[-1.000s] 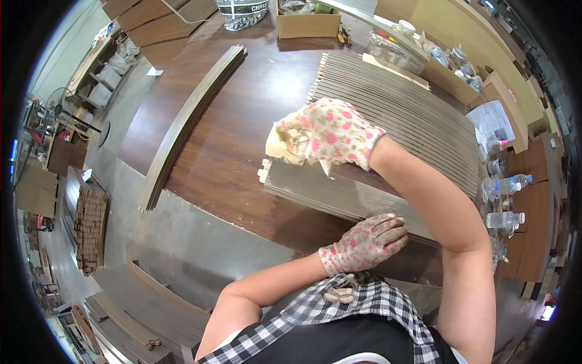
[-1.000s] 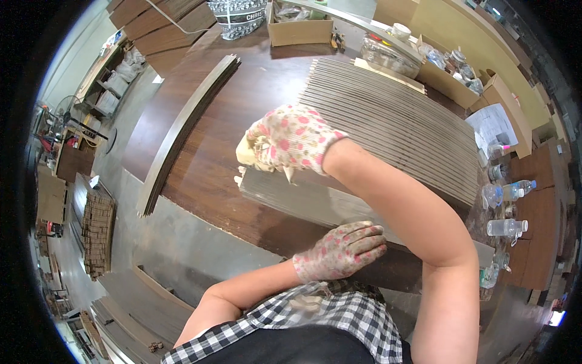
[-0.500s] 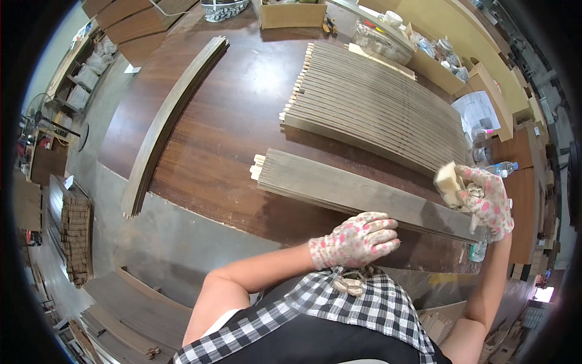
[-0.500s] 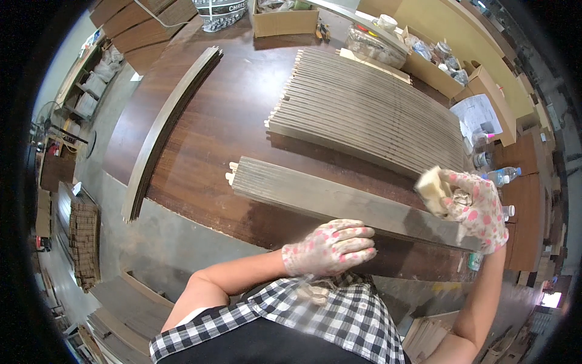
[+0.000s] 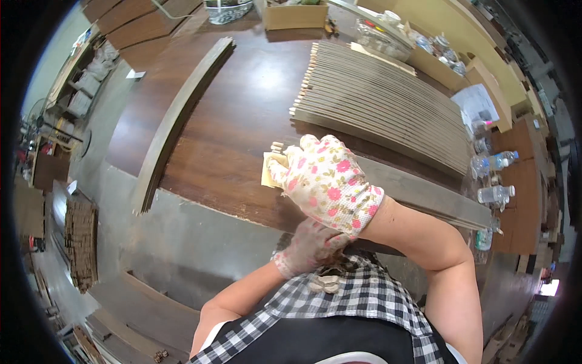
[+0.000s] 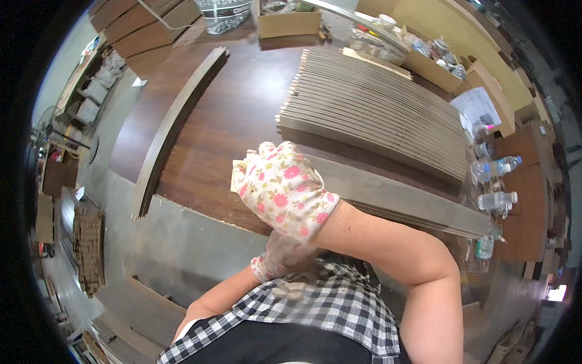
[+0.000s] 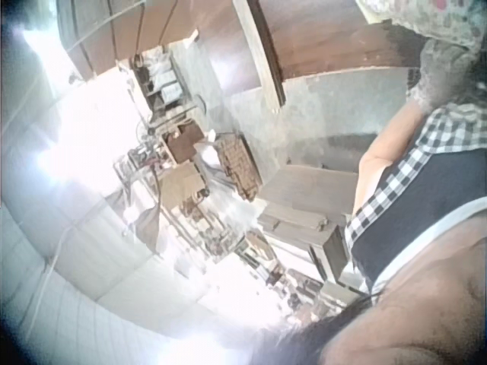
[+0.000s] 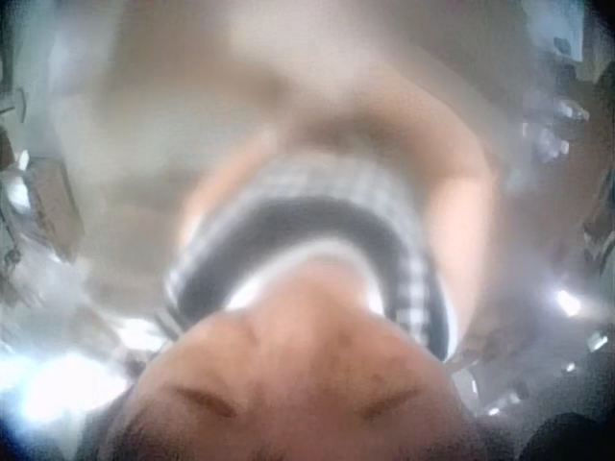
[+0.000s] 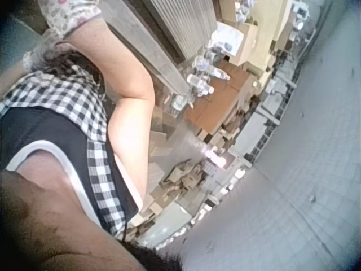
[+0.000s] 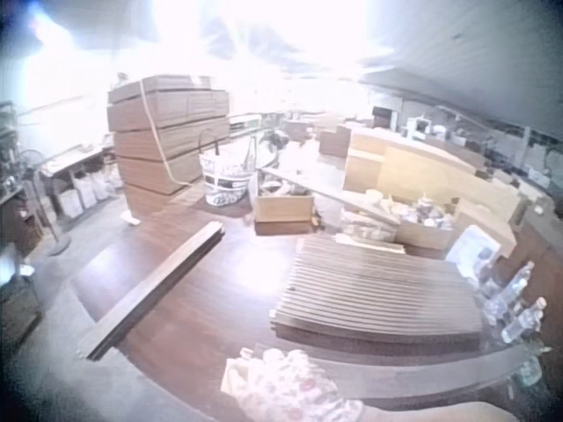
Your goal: The person wipes down wooden furniture slats and a larger wooden frame piece using a cloth and a handheld sponge-like applicator.
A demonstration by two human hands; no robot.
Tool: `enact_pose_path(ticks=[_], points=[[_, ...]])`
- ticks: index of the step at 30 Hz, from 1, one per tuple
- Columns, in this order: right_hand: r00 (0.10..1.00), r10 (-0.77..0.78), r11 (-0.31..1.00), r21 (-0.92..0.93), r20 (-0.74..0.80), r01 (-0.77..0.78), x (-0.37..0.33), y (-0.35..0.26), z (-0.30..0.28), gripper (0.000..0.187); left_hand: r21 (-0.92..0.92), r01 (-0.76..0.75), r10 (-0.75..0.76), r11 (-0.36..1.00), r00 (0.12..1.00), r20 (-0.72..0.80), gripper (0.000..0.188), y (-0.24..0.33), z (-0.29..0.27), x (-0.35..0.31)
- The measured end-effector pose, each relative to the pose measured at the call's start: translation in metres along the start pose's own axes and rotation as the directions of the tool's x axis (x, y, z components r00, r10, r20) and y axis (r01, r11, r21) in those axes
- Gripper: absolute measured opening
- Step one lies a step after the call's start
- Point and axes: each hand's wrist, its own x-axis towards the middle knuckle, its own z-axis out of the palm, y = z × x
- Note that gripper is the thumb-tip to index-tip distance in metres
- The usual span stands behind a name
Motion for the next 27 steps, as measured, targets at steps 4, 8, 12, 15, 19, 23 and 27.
enact_pose_path(ticks=[4, 8, 12, 15, 19, 23, 27], points=[[0.992, 0.127, 0.99, -0.067, -0.023, -0.128, -0.053, 0.015, 0.001, 0.024, -0.075, 0.007, -0.012, 0.997, 0.998, -0.067, 0.03, -0.004, -0.003, 0.001], [0.944, 0.329, 0.939, -0.094, -0.035, -0.331, -0.162, 0.033, -0.003, 0.018, -0.164, -0.073, 0.068, 0.984, 0.997, -0.035, 0.037, -0.01, -0.003, 0.005], [0.712, 0.7, 0.704, -0.219, 0.056, -0.675, -0.296, 0.037, -0.01, 0.038, -0.292, -0.18, 0.192, 0.939, 0.981, 0.013, 0.038, -0.008, 0.008, 0.03], [0.638, 0.762, 0.62, -0.159, -0.11, -0.768, -0.309, 0.027, -0.016, 0.035, -0.328, -0.252, 0.271, 0.91, 0.963, 0.013, 0.038, 0.007, 0.011, 0.065], [0.729, 0.65, 0.74, -0.041, -0.215, -0.671, -0.258, 0.03, 0.009, 0.026, -0.162, -0.295, 0.269, 0.942, 0.949, -0.167, 0.022, 0.026, 0.028, 0.115], [0.642, 0.762, 0.636, -0.086, -0.089, -0.767, -0.31, 0.048, 0.006, 0.025, -0.116, -0.119, 0.093, 0.986, 0.973, -0.212, 0.034, 0.029, 0.048, 0.151], [0.331, 0.936, 0.294, -0.251, -0.12, -0.922, -0.446, 0.08, 0.005, 0.022, -0.009, -0.011, 0.009, 1.0, 0.985, -0.175, 0.04, 0.021, 0.065, 0.161]])
